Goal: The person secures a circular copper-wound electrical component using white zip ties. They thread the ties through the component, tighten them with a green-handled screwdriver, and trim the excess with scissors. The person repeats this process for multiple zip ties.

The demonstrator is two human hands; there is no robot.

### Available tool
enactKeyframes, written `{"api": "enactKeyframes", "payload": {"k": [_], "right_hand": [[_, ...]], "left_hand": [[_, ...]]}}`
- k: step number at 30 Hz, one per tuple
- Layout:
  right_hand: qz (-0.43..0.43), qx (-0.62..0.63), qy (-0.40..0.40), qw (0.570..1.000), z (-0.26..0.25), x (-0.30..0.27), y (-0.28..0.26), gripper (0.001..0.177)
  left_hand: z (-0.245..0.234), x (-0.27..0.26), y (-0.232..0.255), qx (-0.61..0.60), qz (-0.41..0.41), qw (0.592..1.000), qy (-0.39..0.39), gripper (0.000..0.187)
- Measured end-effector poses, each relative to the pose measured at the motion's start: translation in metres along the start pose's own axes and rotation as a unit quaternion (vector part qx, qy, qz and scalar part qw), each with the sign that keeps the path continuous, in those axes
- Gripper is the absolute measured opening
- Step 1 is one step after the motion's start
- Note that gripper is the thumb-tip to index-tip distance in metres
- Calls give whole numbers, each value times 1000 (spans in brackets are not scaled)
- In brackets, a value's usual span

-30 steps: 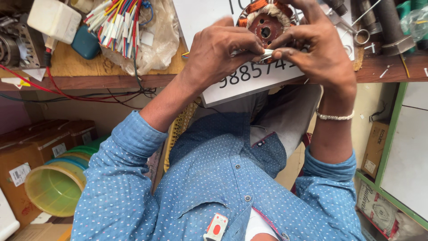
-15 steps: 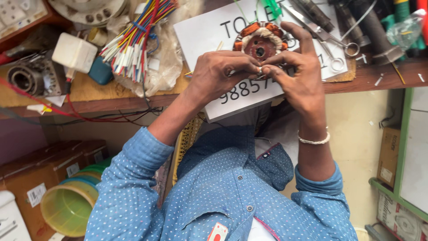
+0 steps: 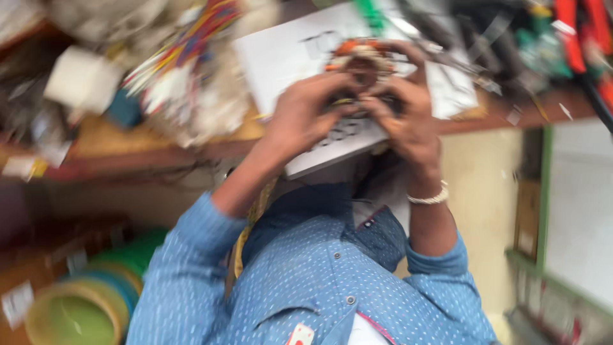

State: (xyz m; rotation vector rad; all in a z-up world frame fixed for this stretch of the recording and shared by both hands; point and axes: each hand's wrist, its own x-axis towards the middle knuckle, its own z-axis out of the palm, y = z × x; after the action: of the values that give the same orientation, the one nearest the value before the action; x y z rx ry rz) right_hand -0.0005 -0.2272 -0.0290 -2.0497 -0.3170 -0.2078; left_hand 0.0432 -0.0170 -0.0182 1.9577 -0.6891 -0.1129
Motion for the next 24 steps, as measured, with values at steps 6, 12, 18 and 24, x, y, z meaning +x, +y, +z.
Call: {"api": "enactKeyframes", "payload": {"k": [6,12,18,24], "right_hand": [[46,-9,3,999,-5,-4,5,15],[8,-1,8,1000,-8,-1,7,18],[27,-11,0,1000,-10,-2,13,20],[38,-7,7,999,-7,-1,9,20]], "left_hand": [[2,2,21,4,-84,996,-5,16],[9,7,35,-19,-124,992,13,12],[18,5,32,-28,-98,993,56,11],[19,3,31,-10,-78,995,68,12]]}}
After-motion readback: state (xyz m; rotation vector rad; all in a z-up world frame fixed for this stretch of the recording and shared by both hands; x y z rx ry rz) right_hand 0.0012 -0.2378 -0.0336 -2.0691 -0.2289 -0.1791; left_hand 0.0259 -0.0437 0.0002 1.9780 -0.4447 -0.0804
